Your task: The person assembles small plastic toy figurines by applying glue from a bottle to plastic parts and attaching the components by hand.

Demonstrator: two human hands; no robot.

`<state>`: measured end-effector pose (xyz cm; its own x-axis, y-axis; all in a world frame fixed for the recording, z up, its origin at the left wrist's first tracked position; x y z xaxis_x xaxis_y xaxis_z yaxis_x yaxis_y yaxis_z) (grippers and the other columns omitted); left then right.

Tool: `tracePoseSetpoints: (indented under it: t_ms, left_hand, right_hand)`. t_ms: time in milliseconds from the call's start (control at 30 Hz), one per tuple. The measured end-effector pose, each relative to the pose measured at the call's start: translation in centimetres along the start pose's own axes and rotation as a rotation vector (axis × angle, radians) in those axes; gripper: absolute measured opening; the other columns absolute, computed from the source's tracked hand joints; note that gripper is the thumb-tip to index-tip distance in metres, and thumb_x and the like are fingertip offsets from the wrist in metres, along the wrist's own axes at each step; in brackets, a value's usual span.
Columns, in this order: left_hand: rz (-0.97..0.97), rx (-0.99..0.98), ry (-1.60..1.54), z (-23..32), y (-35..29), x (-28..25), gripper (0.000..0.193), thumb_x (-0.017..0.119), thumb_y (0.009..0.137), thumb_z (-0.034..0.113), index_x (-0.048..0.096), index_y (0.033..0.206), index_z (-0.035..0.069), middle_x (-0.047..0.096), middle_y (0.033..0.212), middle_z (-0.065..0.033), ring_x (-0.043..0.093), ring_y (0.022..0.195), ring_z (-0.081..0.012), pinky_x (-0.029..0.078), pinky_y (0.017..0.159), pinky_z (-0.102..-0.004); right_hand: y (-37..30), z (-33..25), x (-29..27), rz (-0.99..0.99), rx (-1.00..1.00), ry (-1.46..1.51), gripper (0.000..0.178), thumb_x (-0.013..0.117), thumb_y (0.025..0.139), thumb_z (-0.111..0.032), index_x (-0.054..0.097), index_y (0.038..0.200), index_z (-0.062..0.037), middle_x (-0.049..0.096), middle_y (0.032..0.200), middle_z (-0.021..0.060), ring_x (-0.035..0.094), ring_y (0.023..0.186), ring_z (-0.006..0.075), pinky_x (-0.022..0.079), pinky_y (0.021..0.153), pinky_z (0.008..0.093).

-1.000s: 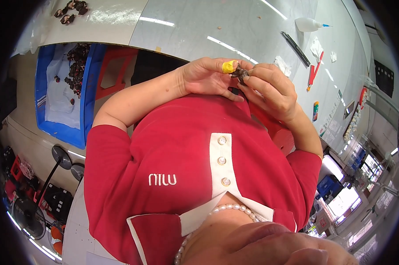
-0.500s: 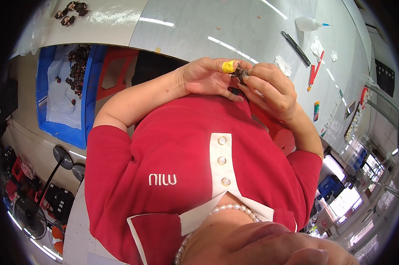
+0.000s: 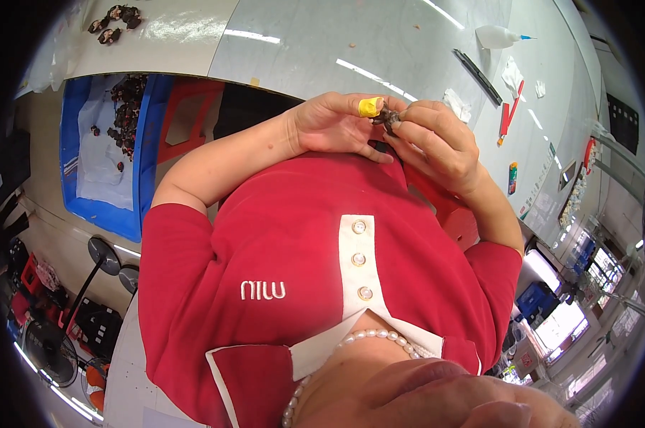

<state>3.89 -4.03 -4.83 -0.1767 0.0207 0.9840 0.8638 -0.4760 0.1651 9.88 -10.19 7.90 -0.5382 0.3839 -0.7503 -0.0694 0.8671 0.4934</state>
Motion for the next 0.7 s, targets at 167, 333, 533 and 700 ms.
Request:
tracePoseSetpoints:
  t_ms: [167, 333, 533, 700]
  left_hand:
    - [0.014, 0.002, 0.008, 0.1, 0.0, 0.3, 0.056, 0.063, 0.086, 0.029, 0.042, 0.132, 0.005, 0.052, 0.121, -0.0078, 0.048, 0.119, -0.0213, 0.037, 0.101, -0.0477]
    - [0.014, 0.002, 0.037, 0.4, 0.0, 0.4, 0.055, 0.062, 0.086, 0.029, 0.042, 0.132, 0.005, 0.052, 0.120, -0.0086, 0.047, 0.119, -0.0215, 0.038, 0.101, -0.0465]
    - [0.024, 0.016, 0.099, 0.9, 0.1, 1.0, 0.055, 0.062, 0.086, 0.029, 0.041, 0.130, 0.004, 0.052, 0.118, -0.0084, 0.049, 0.116, -0.0205, 0.039, 0.101, -0.0449]
    - [0.035, 0.061, 0.161, 1.5, 0.2, 1.1, 0.056, 0.064, 0.084, 0.029, 0.040, 0.129, 0.003, 0.053, 0.116, -0.0082, 0.051, 0.112, -0.0192, 0.041, 0.100, -0.0434]
  right_hand:
    - [0.0, 0.0, 0.0, 0.001, -0.009, 0.003, 0.028, 0.075, 0.063, 0.008, 0.061, 0.087, 0.0026, 0.059, 0.087, 0.0117, 0.062, 0.075, 0.0254, 0.051, 0.060, 0.0311]
    - [0.2, 0.0, 0.0, 0.024, -0.022, -0.008, 0.024, 0.071, 0.066, 0.007, 0.060, 0.086, 0.0017, 0.058, 0.087, 0.0105, 0.061, 0.074, 0.0249, 0.051, 0.060, 0.0308]
    - [0.3, 0.1, -0.2, 0.045, -0.031, -0.022, 0.020, 0.068, 0.068, 0.006, 0.060, 0.085, 0.0008, 0.058, 0.087, 0.0092, 0.061, 0.073, 0.0246, 0.051, 0.059, 0.0304]
    - [0.5, 0.2, -0.4, 0.061, -0.045, -0.023, 0.023, 0.072, 0.066, 0.002, 0.060, 0.085, 0.0003, 0.058, 0.088, 0.0091, 0.061, 0.077, 0.0255, 0.052, 0.062, 0.0308]
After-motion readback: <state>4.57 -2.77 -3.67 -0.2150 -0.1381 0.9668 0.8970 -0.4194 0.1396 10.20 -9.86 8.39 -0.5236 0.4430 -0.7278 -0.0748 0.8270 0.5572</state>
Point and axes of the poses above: each hand's wrist, its own y-axis towards the middle knuckle, its own x-axis out of the palm, z = x × y, the point moved 6 cm from there along y, towards the middle knuckle
